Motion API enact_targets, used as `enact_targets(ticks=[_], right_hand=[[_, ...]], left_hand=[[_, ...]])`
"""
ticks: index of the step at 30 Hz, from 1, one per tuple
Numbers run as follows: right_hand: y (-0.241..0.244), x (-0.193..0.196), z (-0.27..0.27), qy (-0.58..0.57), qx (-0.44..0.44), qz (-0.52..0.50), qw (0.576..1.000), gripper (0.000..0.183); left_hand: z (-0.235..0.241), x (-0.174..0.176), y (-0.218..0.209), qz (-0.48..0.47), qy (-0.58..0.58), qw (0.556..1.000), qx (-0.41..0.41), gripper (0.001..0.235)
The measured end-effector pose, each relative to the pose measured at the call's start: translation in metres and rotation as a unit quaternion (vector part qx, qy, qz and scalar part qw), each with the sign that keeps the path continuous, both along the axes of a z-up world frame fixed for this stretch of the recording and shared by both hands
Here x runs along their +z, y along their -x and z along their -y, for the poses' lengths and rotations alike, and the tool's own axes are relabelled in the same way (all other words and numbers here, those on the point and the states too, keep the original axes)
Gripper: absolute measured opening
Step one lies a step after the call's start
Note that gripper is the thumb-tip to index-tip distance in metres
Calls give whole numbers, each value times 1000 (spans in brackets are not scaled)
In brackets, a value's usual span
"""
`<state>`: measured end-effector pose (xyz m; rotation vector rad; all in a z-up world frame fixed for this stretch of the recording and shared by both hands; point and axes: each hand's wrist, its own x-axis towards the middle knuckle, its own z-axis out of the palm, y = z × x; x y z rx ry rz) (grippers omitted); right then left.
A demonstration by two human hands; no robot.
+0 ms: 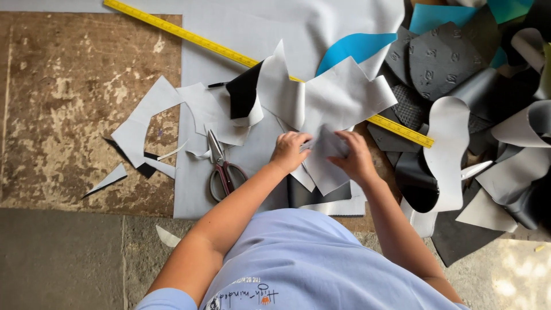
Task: Measuring, marking, and cutting leather into specific shapes using a ruler, pen, and scissors on a workshop table.
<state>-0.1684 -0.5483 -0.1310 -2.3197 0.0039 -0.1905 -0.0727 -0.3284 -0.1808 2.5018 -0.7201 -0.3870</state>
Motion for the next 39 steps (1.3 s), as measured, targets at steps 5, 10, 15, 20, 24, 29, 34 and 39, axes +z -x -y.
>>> enact_targets(ticks=[5, 10, 15, 20, 24, 29, 34, 39], right_hand=[[-4, 15, 4, -103, -58, -116, 986, 80], [-5, 22, 2, -110, -26, -135, 984, 58], [-9, 25, -18, -36, 11, -172, 984, 38], [-14, 19, -40, 125, -82, -45, 988, 37], [-34, -5, -68, 179, -79, -26, 980, 23], [-64, -16, -104, 167, -142, -165, 962, 24], [-66, -60, -62, 90, -344, -39, 934, 36], [-81, -106, -21, 140, -467, -81, 869, 76]], left_hand=[[4, -15, 1, 77, -8, 993, -85, 24], [-9, 19, 23, -68, 47, 992, -93, 22], [-32, 34, 22, -244, 85, 965, -45, 31], [-51, 39, -36, 199, 75, 977, -27, 31], [-81, 17, -106, 287, 42, 955, 69, 30], [-114, 26, -184, -72, -7, 970, 232, 41], [-240, 137, -260, 90, 107, 939, 315, 23], [-380, 120, -369, 82, 63, 955, 280, 30]])
